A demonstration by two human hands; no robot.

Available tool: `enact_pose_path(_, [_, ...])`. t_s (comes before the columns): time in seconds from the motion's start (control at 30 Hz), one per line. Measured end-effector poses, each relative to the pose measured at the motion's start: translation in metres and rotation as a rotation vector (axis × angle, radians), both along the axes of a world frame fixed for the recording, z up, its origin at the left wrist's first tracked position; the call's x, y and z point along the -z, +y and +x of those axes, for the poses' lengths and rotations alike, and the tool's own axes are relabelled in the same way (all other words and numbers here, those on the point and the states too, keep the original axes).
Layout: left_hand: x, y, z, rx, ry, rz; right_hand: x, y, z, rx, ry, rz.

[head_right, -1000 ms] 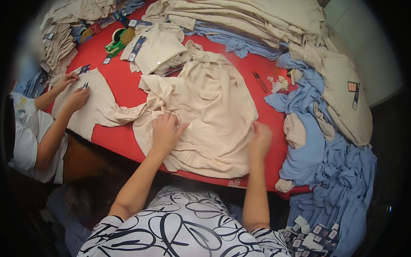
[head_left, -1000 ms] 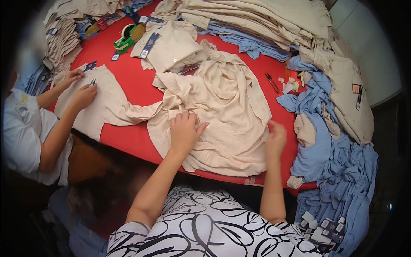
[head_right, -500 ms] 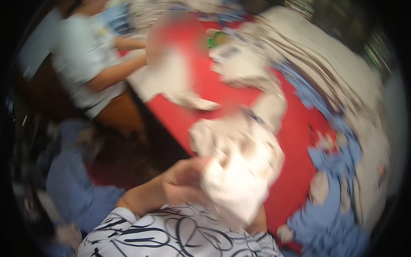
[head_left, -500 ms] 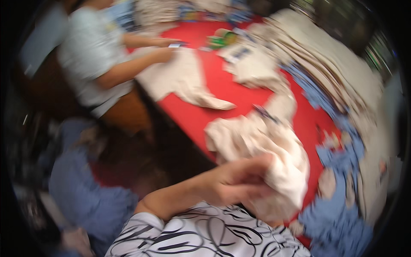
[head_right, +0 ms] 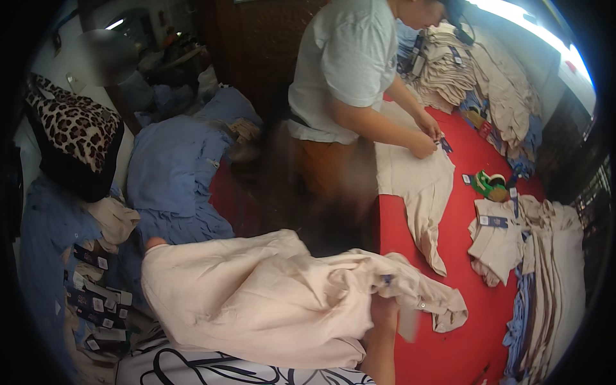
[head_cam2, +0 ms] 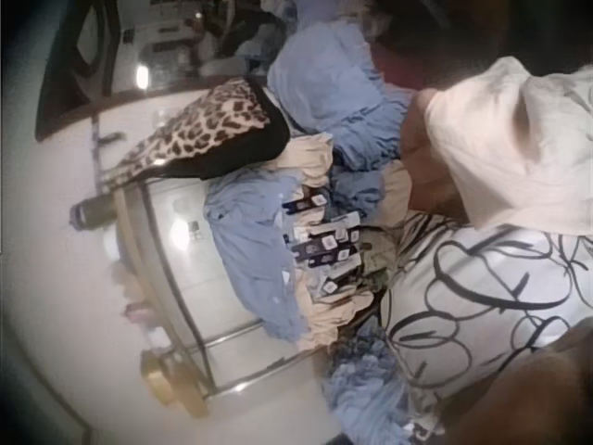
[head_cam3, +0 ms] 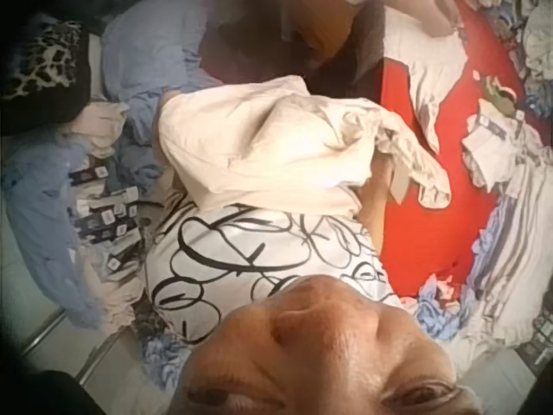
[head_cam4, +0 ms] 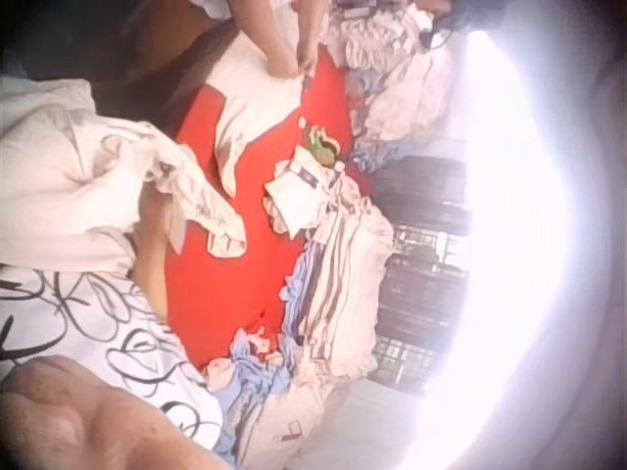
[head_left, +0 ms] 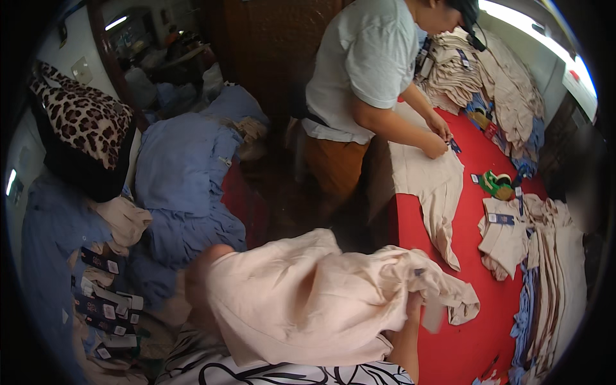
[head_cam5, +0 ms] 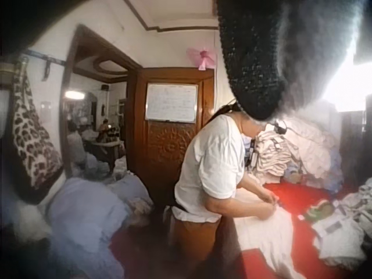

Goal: The person trims excess threads from a tan garment using shears and then folds a light blue button-down shirt on a red table.

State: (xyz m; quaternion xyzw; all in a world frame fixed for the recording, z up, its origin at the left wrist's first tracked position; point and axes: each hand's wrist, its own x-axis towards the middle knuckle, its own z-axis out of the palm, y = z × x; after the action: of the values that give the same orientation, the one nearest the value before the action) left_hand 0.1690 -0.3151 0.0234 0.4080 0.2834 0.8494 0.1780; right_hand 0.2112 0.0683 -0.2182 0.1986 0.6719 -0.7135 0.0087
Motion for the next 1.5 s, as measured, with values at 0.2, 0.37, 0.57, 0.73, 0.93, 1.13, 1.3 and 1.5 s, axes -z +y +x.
enact_pose_path(0.2, [0.029, -0.100, -0.051, -0.513, -0.236, 0.071, 0.023, -0.076, -0.088, -0.310, -0.170, -0.344])
enact_pose_path(0.37, [0.118, -0.158, -0.155, -1.116, -0.605, -0.358, 0.109, -0.123, -0.139, -0.523, -0.351, -0.357])
enact_pose_path(0.57, [0.199, -0.217, -0.180, -1.034, -0.457, -1.346, 0.060, -0.180, -0.252, -0.337, -0.262, -0.567])
enact_pose_path(0.73, [0.226, -0.236, -0.192, -1.030, -0.532, -1.525, 0.060, -0.176, -0.339, -0.309, -0.164, -0.442])
enact_pose_path(0.93, [0.195, -0.262, -0.217, -0.965, -0.568, -1.470, 0.066, -0.128, -0.399, -0.037, -0.227, -0.163])
enact_pose_path(1.13, [0.233, -0.240, -0.225, -0.763, -0.521, -1.653, 0.108, -0.119, -0.411, -0.491, -0.348, 0.397])
enact_pose_path(1.3, [0.384, -0.188, -0.225, -0.775, -0.545, -1.567, 0.206, -0.132, -0.395, -0.876, -0.464, 0.941])
enact_pose_path(1.5, [0.553, -0.213, -0.153, -0.753, -0.775, -1.857, 0.236, -0.156, -0.355, -1.384, -0.456, 1.009])
